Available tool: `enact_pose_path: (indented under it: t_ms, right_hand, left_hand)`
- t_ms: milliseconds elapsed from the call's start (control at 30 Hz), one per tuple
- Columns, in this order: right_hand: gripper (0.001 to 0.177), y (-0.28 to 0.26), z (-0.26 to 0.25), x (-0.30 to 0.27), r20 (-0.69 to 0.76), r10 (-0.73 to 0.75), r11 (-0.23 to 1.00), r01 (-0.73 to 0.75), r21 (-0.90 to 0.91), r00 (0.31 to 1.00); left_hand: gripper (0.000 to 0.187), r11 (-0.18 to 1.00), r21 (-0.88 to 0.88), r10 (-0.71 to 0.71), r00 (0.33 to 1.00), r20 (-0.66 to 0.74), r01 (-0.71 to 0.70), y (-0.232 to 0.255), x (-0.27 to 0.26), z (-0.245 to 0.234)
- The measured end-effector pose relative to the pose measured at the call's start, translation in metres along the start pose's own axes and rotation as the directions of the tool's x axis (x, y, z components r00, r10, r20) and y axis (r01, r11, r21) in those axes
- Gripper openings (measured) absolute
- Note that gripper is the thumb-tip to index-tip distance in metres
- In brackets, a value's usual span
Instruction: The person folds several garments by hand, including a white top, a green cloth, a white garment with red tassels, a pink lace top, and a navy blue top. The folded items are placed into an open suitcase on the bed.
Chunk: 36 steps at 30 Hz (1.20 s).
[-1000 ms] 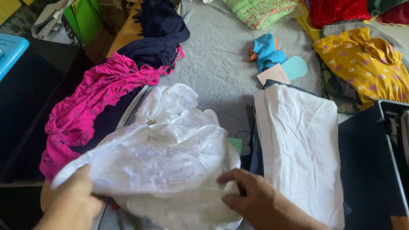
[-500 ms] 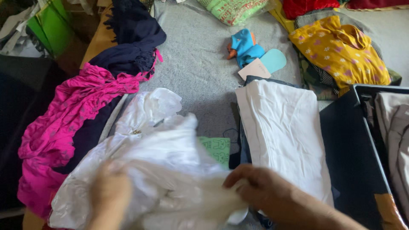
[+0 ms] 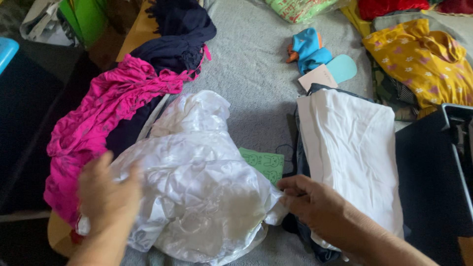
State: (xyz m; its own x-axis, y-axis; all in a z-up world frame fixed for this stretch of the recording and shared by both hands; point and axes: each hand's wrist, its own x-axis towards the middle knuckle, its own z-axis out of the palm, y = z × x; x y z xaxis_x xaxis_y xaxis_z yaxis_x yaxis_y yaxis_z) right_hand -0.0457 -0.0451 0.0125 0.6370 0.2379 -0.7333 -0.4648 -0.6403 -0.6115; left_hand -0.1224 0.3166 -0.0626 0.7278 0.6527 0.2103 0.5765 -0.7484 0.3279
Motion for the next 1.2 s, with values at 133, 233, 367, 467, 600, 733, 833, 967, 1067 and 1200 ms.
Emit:
enact_pose_path:
  t_ms: [133,233,367,467,600,733,833,967,1067,1200]
  right_hand:
    - [0.043,0.000,0.007,0.001,0.149,-0.070,0.994,0.083,-0.078,0.986]
    - [0.044,0.005,0.008,0.003,0.059,0.048,0.989,-0.040,-0.143,0.997]
    - [0.057,0.018,0.017,0.008,-0.029,-0.358,0.904,0.338,-0.262,0.933]
    - [0.075,0.027,0.025,0.012,-0.004,-0.666,0.680,0.605,-0.415,0.746]
    - [0.048,0.025,0.026,0.018,0.138,-0.705,0.546,0.656,-0.520,0.696]
    - [0.034,0.023,0.013,0.004,0.211,-0.182,0.865,0.259,-0.429,0.960]
    - [0.038,0.032,0.006,-0.010,0.361,-0.187,0.779,0.362,-0.512,0.914]
    - [0.026,0.046,0.017,-0.006,0.551,-0.419,0.669,0.656,-0.349,0.722]
    - [0.018,0.049,0.018,-0.004,0.527,-0.267,0.722,0.530,-0.445,0.807]
    - [0.013,0.033,0.012,-0.013,0.727,-0.227,-0.112,0.724,-0.680,0.648]
  left_hand:
    - [0.112,0.987,0.116,0.060,0.917,0.393,-0.115,0.044,-0.020,0.024]
    - [0.061,0.977,0.153,0.022,0.785,0.620,-0.149,0.068,-0.046,0.014]
    - [0.030,0.899,-0.145,0.438,0.860,0.262,-0.413,0.092,-0.093,-0.003]
    - [0.029,0.726,-0.337,0.657,0.750,0.080,-0.600,0.107,-0.114,-0.012]
    - [0.025,0.761,-0.613,0.558,0.694,0.454,-0.211,0.127,-0.136,-0.016]
    - [0.049,0.892,-0.450,0.217,0.837,0.503,0.038,0.115,-0.124,0.008]
    - [0.074,0.926,-0.354,0.255,0.905,0.340,-0.128,0.082,-0.103,0.037]
    - [0.102,0.978,-0.185,0.036,0.802,0.597,0.094,0.066,-0.096,0.073]
    - [0.095,0.960,0.056,-0.235,0.676,0.698,0.275,0.069,-0.086,0.075]
    - [0.051,0.189,-0.570,-0.254,0.600,0.759,0.800,0.083,-0.022,0.040]
